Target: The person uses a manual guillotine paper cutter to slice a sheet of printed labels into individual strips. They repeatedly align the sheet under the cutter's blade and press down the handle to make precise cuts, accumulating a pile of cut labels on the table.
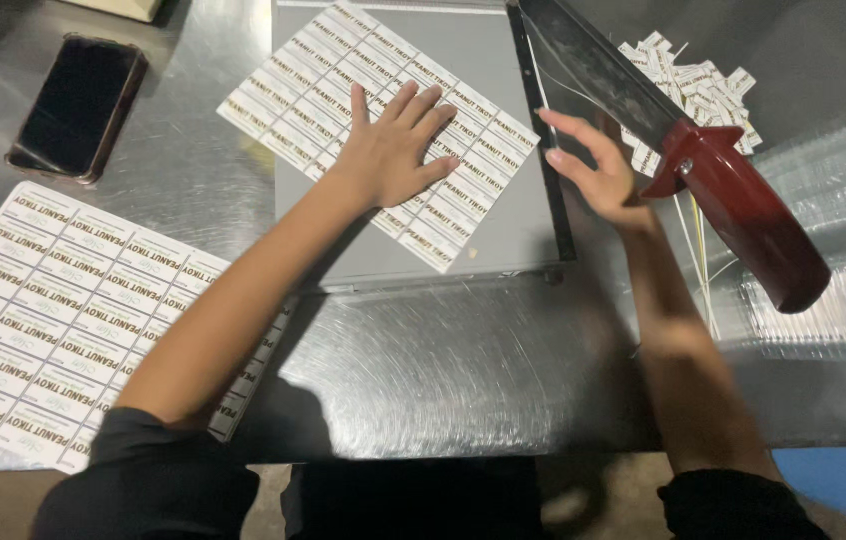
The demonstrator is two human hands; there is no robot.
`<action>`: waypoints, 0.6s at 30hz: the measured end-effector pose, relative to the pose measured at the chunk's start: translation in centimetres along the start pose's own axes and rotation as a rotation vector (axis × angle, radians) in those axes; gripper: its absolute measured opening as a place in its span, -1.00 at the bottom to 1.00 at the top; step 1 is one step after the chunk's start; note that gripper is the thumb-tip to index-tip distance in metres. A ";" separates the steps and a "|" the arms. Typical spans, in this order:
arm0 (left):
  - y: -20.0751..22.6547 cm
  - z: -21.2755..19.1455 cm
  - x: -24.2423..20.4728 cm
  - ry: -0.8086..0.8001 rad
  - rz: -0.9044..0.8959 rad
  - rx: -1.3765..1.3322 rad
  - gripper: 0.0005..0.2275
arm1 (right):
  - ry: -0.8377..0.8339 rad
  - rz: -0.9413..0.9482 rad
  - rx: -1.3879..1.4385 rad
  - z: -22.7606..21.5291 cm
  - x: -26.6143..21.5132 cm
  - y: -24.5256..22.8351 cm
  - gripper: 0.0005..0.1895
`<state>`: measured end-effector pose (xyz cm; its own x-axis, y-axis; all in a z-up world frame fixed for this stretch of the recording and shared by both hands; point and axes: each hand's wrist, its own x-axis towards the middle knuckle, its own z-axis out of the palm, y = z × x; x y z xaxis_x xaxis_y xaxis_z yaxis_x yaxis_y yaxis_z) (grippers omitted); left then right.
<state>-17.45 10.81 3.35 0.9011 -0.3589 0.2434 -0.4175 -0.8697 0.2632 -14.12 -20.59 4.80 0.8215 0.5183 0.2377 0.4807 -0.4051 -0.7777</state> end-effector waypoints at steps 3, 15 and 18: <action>0.5 0.9 0.0 0.082 -0.104 0.001 -0.39 | 0.076 -0.039 0.103 0.8 1.7 -1.5 -0.38; 3.2 3.7 6.2 0.042 -0.482 0.369 -0.32 | 0.331 0.217 -0.696 -7.5 -6.7 3.5 -0.22; 4.5 4.2 8.8 0.031 -0.513 0.450 -0.29 | 0.132 0.152 -1.047 -9.1 -8.1 1.7 -0.48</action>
<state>-10.88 2.29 2.79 0.9654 0.1403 0.2197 0.1568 -0.9858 -0.0597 -17.15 -32.27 6.87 0.8915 0.3481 0.2900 0.3435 -0.9366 0.0684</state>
